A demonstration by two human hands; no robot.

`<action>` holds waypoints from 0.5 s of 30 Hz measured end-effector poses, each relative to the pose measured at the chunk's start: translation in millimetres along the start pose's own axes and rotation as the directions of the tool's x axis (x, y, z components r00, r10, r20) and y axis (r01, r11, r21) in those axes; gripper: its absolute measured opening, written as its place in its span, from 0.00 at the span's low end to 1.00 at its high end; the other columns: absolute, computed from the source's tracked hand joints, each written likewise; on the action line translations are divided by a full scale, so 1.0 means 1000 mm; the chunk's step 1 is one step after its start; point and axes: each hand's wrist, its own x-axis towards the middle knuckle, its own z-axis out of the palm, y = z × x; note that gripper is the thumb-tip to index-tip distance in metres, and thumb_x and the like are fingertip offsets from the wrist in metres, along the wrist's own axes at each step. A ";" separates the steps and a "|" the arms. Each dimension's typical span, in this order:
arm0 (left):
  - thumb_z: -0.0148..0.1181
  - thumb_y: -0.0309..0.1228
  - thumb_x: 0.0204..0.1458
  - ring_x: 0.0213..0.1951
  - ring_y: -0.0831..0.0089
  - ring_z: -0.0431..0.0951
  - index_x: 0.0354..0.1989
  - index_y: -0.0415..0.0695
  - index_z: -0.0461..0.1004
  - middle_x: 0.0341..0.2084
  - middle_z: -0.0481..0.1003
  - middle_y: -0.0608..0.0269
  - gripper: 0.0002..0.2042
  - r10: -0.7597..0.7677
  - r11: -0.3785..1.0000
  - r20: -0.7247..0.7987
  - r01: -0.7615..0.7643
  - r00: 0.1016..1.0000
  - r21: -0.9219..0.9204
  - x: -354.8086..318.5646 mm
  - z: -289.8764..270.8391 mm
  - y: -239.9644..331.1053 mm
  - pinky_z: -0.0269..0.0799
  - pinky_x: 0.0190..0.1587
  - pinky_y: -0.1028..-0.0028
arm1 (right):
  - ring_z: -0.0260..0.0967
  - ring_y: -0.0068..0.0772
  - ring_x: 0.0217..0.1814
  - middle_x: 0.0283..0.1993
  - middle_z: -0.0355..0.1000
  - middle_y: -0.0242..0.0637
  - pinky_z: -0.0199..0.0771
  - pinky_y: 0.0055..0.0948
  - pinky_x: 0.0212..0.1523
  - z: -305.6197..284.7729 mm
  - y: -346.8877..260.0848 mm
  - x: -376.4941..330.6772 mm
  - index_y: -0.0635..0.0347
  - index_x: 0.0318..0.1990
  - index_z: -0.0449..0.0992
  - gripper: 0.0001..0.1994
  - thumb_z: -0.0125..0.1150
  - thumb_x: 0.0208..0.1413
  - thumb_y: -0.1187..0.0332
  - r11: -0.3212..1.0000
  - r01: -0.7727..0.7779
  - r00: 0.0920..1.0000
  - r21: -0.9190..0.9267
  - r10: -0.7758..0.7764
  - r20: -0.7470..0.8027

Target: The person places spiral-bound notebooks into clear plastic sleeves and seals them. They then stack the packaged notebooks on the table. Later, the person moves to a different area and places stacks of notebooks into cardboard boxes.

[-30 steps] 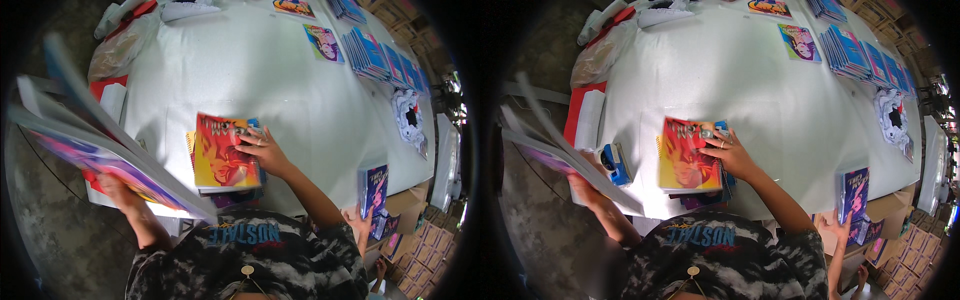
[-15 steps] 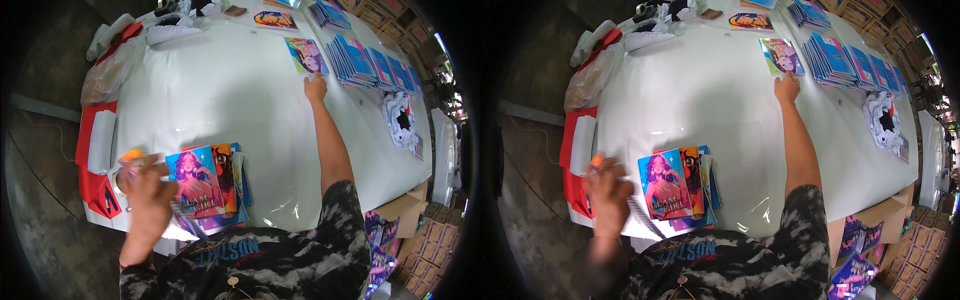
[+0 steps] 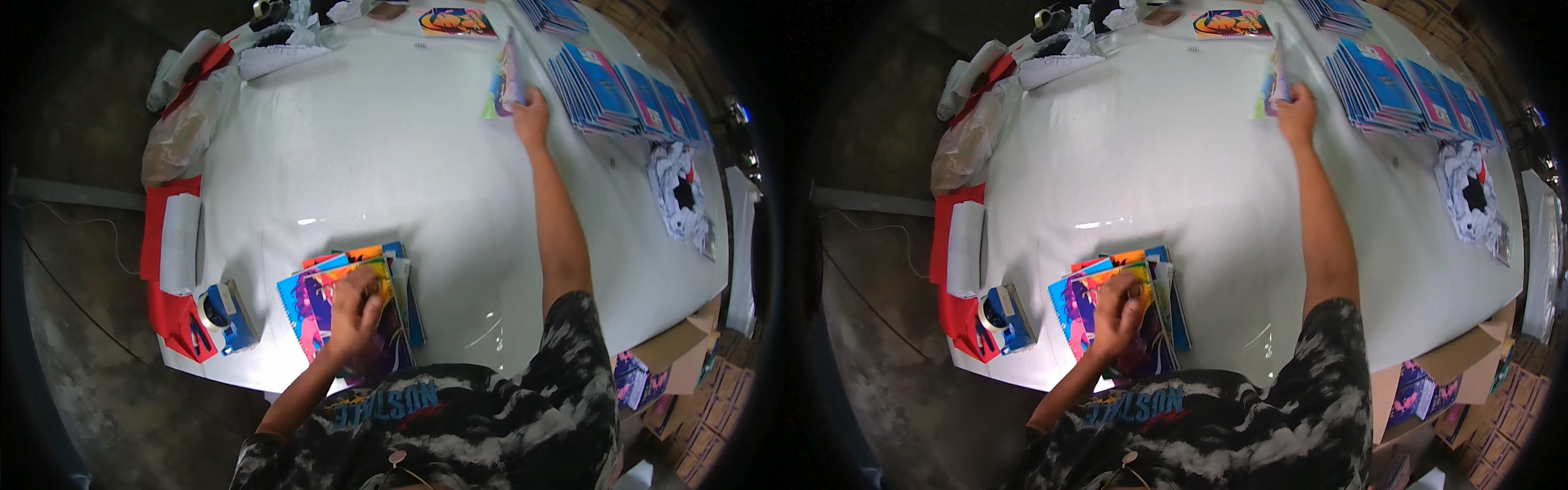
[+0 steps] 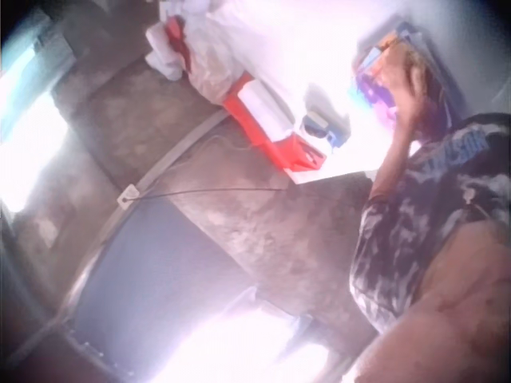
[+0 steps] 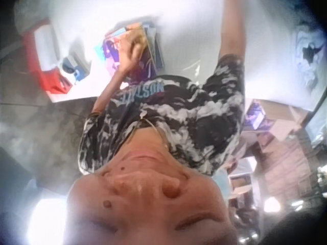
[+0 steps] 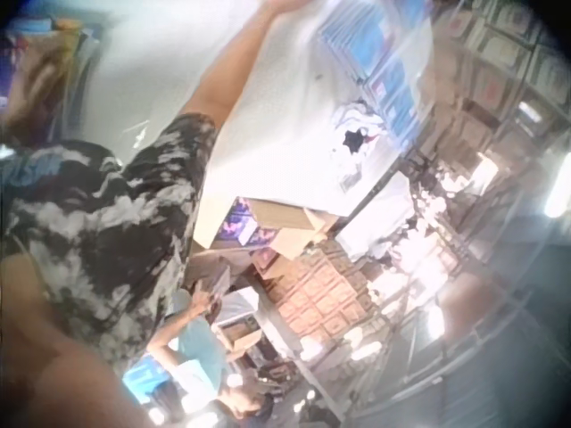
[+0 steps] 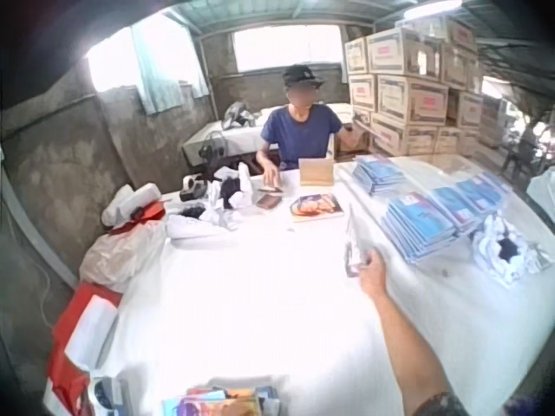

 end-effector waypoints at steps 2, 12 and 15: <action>0.51 0.34 0.54 0.60 0.57 0.59 0.52 0.39 0.65 0.54 0.63 0.47 0.18 -0.272 0.957 -0.265 0.232 0.925 -0.172 -0.018 -0.013 0.000 0.51 0.61 0.63 | 0.58 0.34 0.23 0.23 0.59 0.38 0.64 0.29 0.29 -0.024 -0.112 -0.081 0.61 0.27 0.63 0.09 0.58 0.38 0.77 0.954 0.278 0.960 0.113 -0.275 -0.046; 0.66 0.59 0.34 0.62 0.44 0.47 0.62 0.31 0.38 0.60 0.44 0.34 0.58 -0.650 0.696 -0.229 0.689 0.724 0.204 -0.075 -0.041 -0.017 0.50 0.60 0.54 | 0.57 0.55 0.59 0.58 0.54 0.65 0.57 0.48 0.57 -0.063 -0.160 -0.365 0.77 0.56 0.55 0.46 0.70 0.36 0.51 0.993 -0.103 0.775 -0.063 0.120 0.620; 0.72 0.51 0.31 0.58 0.48 0.57 0.62 0.30 0.39 0.57 0.51 0.33 0.58 -0.647 0.748 -0.278 0.661 0.711 -0.051 -0.086 -0.041 -0.026 0.58 0.58 0.58 | 0.67 0.46 0.50 0.49 0.66 0.59 0.67 0.44 0.50 -0.038 -0.129 -0.364 0.78 0.51 0.62 0.41 0.71 0.37 0.51 0.932 -0.354 0.731 0.076 0.225 0.644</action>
